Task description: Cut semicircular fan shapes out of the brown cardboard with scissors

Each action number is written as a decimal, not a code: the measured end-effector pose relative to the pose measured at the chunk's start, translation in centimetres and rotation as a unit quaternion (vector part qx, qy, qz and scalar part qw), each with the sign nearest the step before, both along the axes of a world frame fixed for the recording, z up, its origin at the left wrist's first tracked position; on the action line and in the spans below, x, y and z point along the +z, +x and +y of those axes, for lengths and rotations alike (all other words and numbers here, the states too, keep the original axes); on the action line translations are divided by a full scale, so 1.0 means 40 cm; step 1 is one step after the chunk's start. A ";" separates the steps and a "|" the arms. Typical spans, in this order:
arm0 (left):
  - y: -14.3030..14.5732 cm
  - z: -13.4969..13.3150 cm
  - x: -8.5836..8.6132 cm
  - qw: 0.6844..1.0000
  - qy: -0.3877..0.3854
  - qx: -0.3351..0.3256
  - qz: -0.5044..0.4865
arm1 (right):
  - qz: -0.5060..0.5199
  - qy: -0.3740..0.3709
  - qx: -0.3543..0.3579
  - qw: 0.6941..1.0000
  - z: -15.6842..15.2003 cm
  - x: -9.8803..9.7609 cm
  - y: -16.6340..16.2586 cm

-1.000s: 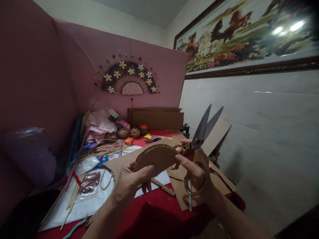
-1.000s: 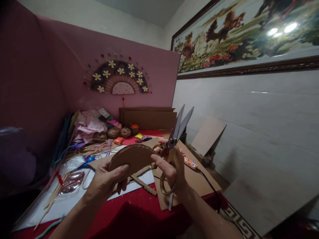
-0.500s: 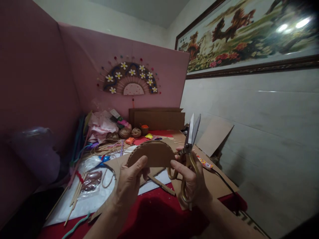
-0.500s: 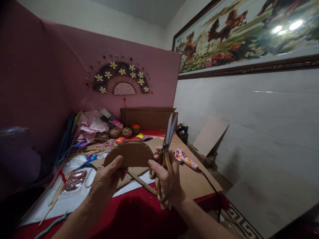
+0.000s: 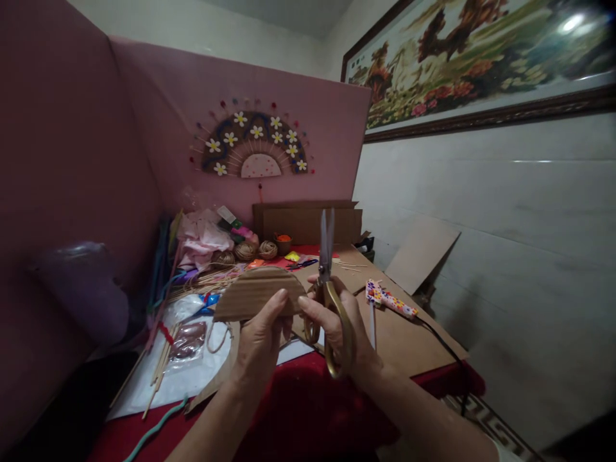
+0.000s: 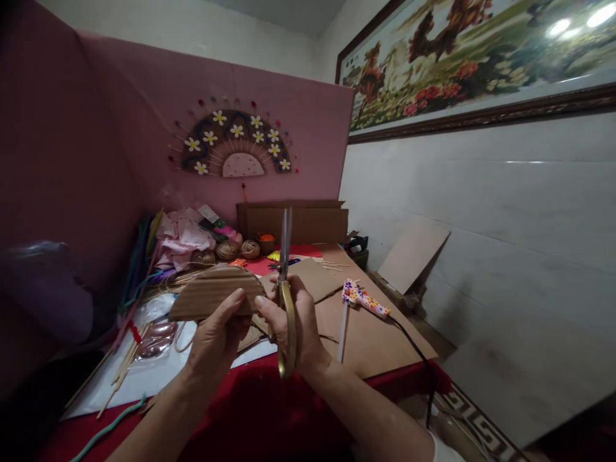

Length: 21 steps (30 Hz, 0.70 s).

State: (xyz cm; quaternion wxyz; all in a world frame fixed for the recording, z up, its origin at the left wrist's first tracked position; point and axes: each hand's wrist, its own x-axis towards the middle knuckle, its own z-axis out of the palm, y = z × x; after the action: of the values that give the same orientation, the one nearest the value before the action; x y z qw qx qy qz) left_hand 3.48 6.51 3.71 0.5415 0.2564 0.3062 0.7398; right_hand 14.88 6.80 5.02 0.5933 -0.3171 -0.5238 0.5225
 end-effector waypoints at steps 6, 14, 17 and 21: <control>-0.033 0.012 0.030 0.990 -0.054 0.056 -0.117 | -0.068 -0.128 0.081 0.986 -0.049 -0.058 0.029; -0.048 0.015 0.040 0.989 -0.033 0.062 -0.128 | -0.165 -0.060 0.134 0.975 -0.104 -0.137 0.036; -0.050 0.013 0.039 0.990 -0.023 0.071 -0.122 | -0.175 -0.050 0.128 0.975 -0.100 -0.131 0.034; -0.051 0.008 0.041 0.990 -0.023 0.087 -0.113 | -0.179 -0.038 0.128 0.975 -0.089 -0.128 0.034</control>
State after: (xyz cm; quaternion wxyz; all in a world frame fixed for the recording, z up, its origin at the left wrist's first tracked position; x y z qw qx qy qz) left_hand 1.45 6.85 5.34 0.5123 0.1313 0.2815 0.8007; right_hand 16.24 3.23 -0.10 0.4056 -0.3585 -0.6374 0.5484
